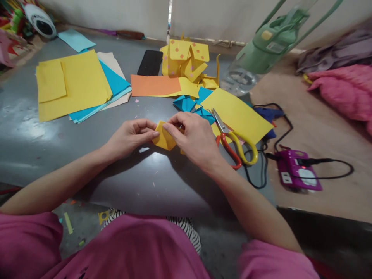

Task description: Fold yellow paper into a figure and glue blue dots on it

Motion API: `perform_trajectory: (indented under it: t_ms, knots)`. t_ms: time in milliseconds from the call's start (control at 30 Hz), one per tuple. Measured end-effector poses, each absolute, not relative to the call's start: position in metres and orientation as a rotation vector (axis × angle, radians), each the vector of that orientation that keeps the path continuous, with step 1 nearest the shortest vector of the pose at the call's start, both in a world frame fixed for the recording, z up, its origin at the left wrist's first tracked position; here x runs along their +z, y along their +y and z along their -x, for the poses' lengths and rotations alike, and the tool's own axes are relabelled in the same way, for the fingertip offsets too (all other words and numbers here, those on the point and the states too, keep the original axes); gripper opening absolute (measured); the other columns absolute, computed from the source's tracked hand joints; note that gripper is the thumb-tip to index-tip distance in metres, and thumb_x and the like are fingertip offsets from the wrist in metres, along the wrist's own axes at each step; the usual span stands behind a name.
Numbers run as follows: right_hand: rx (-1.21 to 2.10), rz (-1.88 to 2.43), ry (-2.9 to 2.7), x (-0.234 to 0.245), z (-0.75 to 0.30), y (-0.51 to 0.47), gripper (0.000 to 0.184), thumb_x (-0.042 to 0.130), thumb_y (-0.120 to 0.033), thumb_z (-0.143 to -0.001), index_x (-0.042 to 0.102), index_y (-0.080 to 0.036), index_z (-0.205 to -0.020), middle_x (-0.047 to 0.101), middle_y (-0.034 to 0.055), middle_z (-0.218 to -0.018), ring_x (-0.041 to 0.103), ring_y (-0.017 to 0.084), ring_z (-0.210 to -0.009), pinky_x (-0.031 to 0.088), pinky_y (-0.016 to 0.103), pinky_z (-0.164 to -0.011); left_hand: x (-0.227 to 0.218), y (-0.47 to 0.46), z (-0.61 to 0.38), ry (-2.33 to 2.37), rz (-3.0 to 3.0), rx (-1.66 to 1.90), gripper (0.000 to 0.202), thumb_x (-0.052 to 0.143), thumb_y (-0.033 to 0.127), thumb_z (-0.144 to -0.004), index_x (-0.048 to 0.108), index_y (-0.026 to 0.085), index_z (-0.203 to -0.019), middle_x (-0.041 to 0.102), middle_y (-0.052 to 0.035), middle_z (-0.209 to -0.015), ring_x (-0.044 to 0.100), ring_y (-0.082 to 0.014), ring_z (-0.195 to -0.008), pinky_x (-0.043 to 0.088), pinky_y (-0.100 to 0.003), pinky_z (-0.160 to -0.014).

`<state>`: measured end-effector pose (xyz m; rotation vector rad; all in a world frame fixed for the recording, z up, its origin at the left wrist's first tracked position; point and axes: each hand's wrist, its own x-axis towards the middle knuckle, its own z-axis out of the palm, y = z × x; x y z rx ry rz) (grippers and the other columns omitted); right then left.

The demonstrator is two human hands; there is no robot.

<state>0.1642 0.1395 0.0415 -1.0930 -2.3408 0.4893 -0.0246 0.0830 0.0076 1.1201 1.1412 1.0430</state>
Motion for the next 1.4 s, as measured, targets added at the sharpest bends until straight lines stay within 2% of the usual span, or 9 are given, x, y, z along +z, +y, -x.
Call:
perform_trajectory:
  t_ms: [133, 333, 533, 633, 767, 900, 1033, 1267, 1400]
  knots:
    - [0.582, 1.13, -2.327, 0.043, -0.163, 0.14, 0.021, 0.064, -0.036, -0.091, 0.071, -0.02, -0.079, 0.073, 0.0037, -0.076, 0.061, 0.017, -0.066, 0.042, 0.031, -0.062, 0.007, 0.084, 0.026, 1.124, -1.037, 1.013, 0.019, 0.075, 0.032, -0.081, 0.068, 0.016, -0.087, 0.069, 0.0005, -0.072, 0.061, -0.0086, -0.061, 0.049, -0.021, -0.06]
    - [0.686, 1.165, -2.357, 0.044, -0.161, 0.143, 0.024, 0.064, -0.038, -0.091, 0.073, -0.02, -0.079, 0.073, 0.0032, -0.075, 0.061, 0.017, -0.065, 0.044, 0.031, -0.061, 0.008, 0.086, 0.026, 1.079, -0.962, 0.962, 0.026, 0.08, 0.038, -0.077, 0.069, 0.016, -0.087, 0.071, -0.0006, -0.076, 0.065, -0.0093, -0.065, 0.056, -0.022, -0.066]
    - [0.476, 1.144, -1.96, 0.049, -0.186, 0.172, 0.031, 0.07, -0.044, -0.089, 0.068, -0.024, -0.113, 0.07, 0.0135, -0.12, 0.066, 0.025, -0.096, 0.051, 0.039, -0.078, 0.007, 0.096, 0.04, 1.206, -0.795, 1.204, 0.019, 0.078, 0.032, -0.079, 0.066, 0.018, -0.084, 0.071, 0.0005, -0.077, 0.064, -0.0078, -0.061, 0.058, -0.022, -0.066]
    - [0.766, 1.197, -1.822, 0.041, -0.197, 0.188, 0.029, 0.063, -0.049, -0.093, 0.066, -0.023, -0.106, 0.073, 0.0112, -0.108, 0.067, 0.023, -0.092, 0.053, 0.037, -0.077, 0.006, 0.103, 0.051, 1.23, -0.736, 1.292, 0.02, 0.077, 0.034, -0.081, 0.064, 0.019, -0.085, 0.071, 0.0007, -0.078, 0.067, -0.0096, -0.063, 0.06, -0.026, -0.07]
    - [1.068, 1.226, -1.817, 0.03, -0.196, 0.191, 0.039, 0.057, -0.057, -0.093, 0.068, -0.02, -0.092, 0.074, 0.0084, -0.098, 0.069, 0.02, -0.085, 0.053, 0.034, -0.074, 0.008, 0.106, 0.057, 1.241, -0.772, 1.282, 0.028, 0.08, 0.04, -0.077, 0.066, 0.019, -0.09, 0.071, 0.0009, -0.077, 0.068, -0.0099, -0.061, 0.06, -0.026, -0.069]
    - [1.09, 1.179, -1.824, 0.031, -0.192, 0.183, 0.037, 0.068, -0.057, -0.083, 0.068, -0.02, -0.085, 0.072, 0.0041, -0.085, 0.065, 0.016, -0.075, 0.051, 0.031, -0.07, 0.008, 0.104, 0.056, 1.273, -0.779, 1.286, 0.03, 0.081, 0.04, -0.076, 0.066, 0.019, -0.09, 0.072, 0.0006, -0.077, 0.069, -0.0105, -0.063, 0.058, -0.024, -0.068]
    - [1.128, 1.196, -1.775, 0.035, -0.191, 0.182, 0.031, 0.073, -0.05, -0.076, 0.067, -0.019, -0.078, 0.066, 0.0009, -0.072, 0.059, 0.014, -0.065, 0.047, 0.029, -0.064, 0.008, 0.105, 0.056, 1.253, -0.832, 1.27, 0.029, 0.075, 0.044, -0.082, 0.067, 0.019, -0.094, 0.076, -0.0031, -0.084, 0.072, -0.0127, -0.068, 0.058, -0.025, -0.07]
    - [1.123, 1.259, -1.731, 0.034, -0.189, 0.183, 0.027, 0.074, -0.046, -0.073, 0.069, -0.02, -0.073, 0.066, 0.001, -0.066, 0.058, 0.014, -0.063, 0.047, 0.029, -0.063, 0.011, 0.105, 0.052, 1.251, -0.9, 1.265, 0.029, 0.059, 0.046, -0.095, 0.066, 0.017, -0.093, 0.075, -0.0043, -0.082, 0.07, -0.0114, -0.064, 0.056, -0.023, -0.069]
    - [1.122, 1.27, -1.745, 0.03, -0.189, 0.184, 0.028, 0.074, -0.048, -0.073, 0.069, -0.02, -0.073, 0.068, 0.0017, -0.068, 0.061, 0.015, -0.063, 0.048, 0.029, -0.064, 0.013, 0.105, 0.05, 1.329, -0.918, 1.257, 0.022, 0.065, 0.038, -0.092, 0.063, 0.017, -0.084, 0.07, -0.001, -0.078, 0.066, -0.0083, -0.059, 0.054, -0.021, -0.065]
